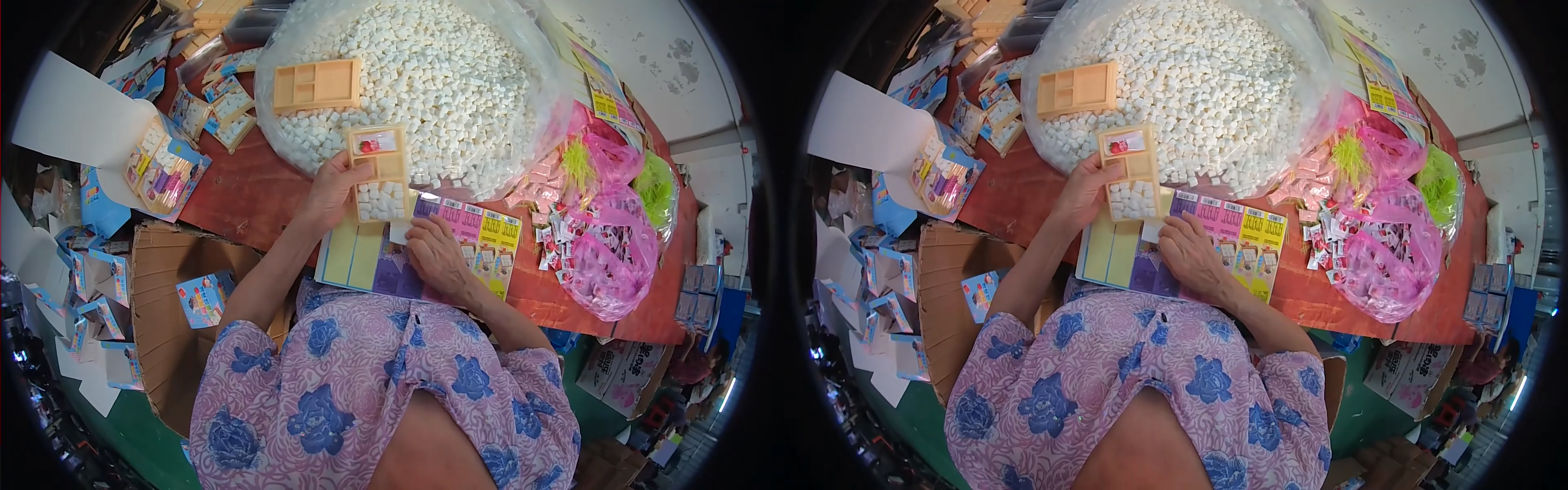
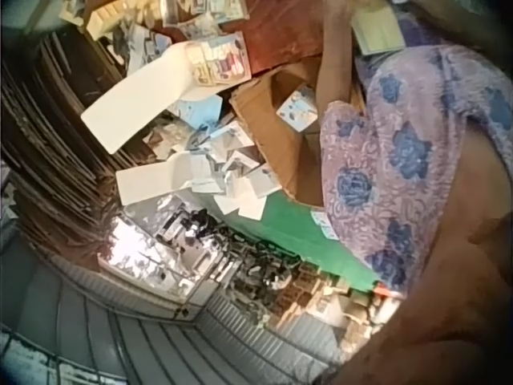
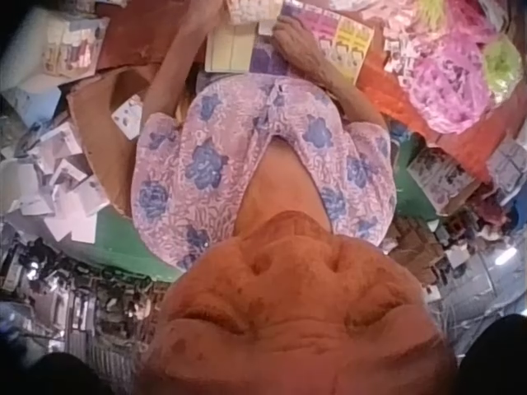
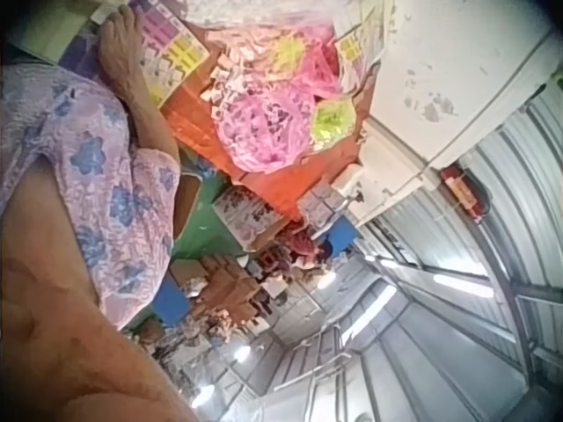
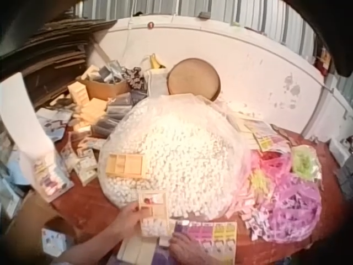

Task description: Packaging small white foam blocks into plastic trays, applying stickers, and organizing them into boxes and bags.

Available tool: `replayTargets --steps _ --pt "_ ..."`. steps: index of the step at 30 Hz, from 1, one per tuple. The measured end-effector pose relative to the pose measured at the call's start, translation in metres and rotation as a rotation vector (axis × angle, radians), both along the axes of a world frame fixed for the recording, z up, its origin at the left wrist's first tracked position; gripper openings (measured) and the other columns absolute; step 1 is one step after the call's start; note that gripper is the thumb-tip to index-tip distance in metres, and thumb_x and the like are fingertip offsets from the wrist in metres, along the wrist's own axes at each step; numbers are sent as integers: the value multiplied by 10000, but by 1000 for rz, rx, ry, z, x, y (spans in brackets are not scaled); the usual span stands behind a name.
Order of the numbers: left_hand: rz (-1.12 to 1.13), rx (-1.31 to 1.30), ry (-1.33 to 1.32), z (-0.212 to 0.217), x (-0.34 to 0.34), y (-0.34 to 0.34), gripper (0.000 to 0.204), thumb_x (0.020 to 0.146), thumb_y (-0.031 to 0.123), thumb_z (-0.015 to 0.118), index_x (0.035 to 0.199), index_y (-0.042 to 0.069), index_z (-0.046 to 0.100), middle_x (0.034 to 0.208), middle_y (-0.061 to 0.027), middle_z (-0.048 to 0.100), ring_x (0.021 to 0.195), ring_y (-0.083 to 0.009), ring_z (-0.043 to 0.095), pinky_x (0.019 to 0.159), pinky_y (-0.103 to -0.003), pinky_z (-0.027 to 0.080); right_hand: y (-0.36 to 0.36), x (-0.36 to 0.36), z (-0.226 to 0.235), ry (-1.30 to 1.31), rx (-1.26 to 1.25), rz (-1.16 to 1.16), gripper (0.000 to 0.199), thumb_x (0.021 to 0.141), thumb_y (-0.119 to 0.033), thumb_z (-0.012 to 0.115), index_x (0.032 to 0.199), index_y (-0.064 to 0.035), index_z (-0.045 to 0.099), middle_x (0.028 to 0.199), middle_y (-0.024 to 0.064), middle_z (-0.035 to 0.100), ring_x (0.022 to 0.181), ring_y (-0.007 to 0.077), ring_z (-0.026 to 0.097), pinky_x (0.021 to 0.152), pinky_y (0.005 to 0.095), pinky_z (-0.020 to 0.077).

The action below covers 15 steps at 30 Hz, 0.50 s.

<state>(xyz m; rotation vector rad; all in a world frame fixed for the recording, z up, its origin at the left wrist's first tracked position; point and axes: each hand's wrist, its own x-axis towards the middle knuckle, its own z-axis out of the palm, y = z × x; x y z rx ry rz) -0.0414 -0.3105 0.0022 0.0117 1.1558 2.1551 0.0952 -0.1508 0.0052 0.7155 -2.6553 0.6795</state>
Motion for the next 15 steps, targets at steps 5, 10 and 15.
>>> replayTargets --steps 5,10,15 --pt "10 -28 8 -19 -1 4 205 797 39 483 1000 12 488 905 -67 572 784 -131 566 697 -251 471 2 10 25 -22 -100 48 214 631 39 554 803 -28 446 869 104 494 884 262 489 797 394 369" --pt "46 -103 75 -26 1 1 228 797 55 496 1023 28 488 941 -63 571 825 -138 560 727 -267 463 14 10 84 -180 -718 -162 173 703 96 474 827 -21 444 857 106 498 789 188 498 707 281 409" --pt "65 -114 95 -28 2 2 253 794 47 493 1046 23 474 963 -74 560 851 -150 553 734 -280 463 34 19 149 -125 -1077 -247 201 738 22 529 928 8 465 818 97 492 763 142 503 711 235 406"
